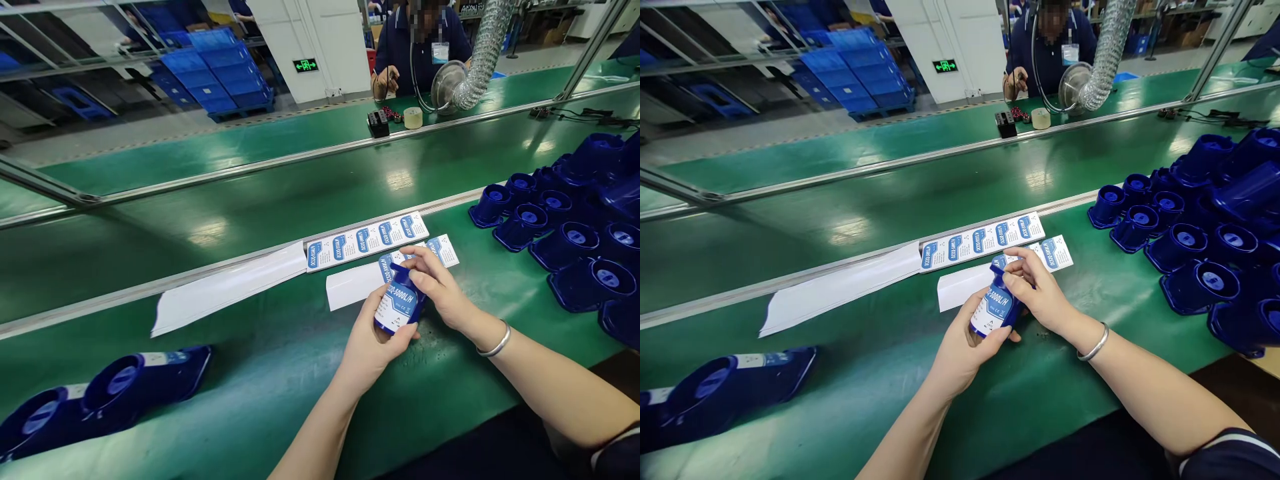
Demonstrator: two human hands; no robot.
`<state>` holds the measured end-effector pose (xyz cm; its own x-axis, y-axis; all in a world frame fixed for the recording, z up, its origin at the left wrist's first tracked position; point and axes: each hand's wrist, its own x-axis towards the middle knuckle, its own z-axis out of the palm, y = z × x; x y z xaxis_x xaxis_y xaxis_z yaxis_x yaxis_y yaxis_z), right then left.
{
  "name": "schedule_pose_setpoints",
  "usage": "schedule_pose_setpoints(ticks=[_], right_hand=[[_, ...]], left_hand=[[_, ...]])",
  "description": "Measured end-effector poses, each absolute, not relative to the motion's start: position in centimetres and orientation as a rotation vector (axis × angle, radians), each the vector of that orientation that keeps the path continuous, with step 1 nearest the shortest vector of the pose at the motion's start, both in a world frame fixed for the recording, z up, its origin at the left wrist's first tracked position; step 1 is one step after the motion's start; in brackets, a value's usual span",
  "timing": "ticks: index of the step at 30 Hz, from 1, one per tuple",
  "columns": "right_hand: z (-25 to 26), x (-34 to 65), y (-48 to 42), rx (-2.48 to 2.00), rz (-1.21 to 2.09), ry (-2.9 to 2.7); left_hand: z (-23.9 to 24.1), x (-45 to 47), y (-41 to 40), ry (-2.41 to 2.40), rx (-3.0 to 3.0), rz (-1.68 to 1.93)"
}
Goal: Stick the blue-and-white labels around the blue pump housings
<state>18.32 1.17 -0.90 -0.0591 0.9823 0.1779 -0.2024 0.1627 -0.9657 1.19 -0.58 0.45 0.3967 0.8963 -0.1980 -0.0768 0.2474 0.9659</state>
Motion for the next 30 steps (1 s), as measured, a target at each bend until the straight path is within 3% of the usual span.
schedule_pose_setpoints(ticks=[16, 23, 30], right_hand=[[0.2, 18.5, 0.5, -0.781, 0.707, -1.782], [0.1, 18.3, 0.3, -0.831, 0.64, -1.743], [-0.6, 17.9, -0.2, -0.945, 0.634, -1.632]], left_hand=[[0.2, 1.2, 0.3, 0.79, 0.492, 0.92], [0.5, 1.3, -0.4, 0.839, 0.733, 0.961], [-0.4, 1.6, -0.8, 1.035, 1.448, 1.024]])
